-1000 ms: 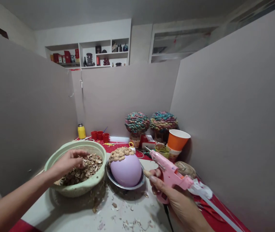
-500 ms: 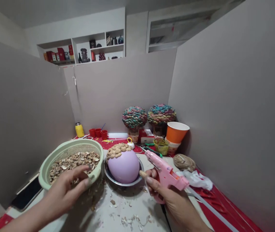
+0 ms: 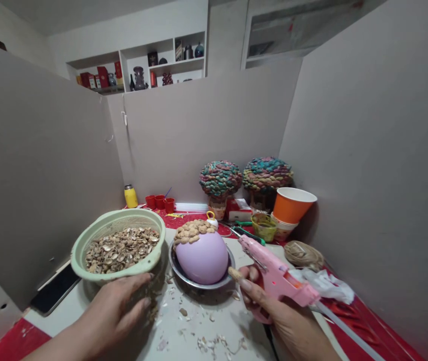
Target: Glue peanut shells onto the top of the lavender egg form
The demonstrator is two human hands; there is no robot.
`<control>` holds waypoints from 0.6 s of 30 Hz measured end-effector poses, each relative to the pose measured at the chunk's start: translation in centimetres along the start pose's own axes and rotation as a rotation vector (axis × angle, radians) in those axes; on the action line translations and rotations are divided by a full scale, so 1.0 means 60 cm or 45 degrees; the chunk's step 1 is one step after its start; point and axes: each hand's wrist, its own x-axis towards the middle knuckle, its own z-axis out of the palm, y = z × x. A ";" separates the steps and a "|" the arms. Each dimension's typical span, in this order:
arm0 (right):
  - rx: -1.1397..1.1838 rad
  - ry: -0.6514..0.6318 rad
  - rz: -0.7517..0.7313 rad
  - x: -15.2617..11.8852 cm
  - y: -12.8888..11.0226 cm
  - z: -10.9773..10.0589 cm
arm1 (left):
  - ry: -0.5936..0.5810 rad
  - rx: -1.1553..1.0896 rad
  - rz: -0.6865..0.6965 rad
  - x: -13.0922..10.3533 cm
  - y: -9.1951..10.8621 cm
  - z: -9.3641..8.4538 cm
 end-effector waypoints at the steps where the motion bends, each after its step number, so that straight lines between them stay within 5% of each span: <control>1: 0.002 -0.015 -0.007 -0.001 0.000 0.000 | 0.032 0.015 -0.015 0.005 -0.004 -0.005; 4: -0.020 -0.069 -0.058 -0.007 -0.001 0.001 | 0.092 0.056 -0.041 0.017 -0.006 -0.003; 7: -0.109 -0.097 -0.133 -0.014 -0.006 0.004 | -0.042 -0.047 -0.055 0.025 0.015 0.027; 11: -0.278 -0.057 -0.234 -0.026 -0.015 0.008 | -0.332 -0.564 -0.140 0.043 0.068 0.093; 18: -0.598 -0.048 -0.524 -0.016 0.029 -0.004 | -0.400 -1.097 -0.284 0.087 0.107 0.173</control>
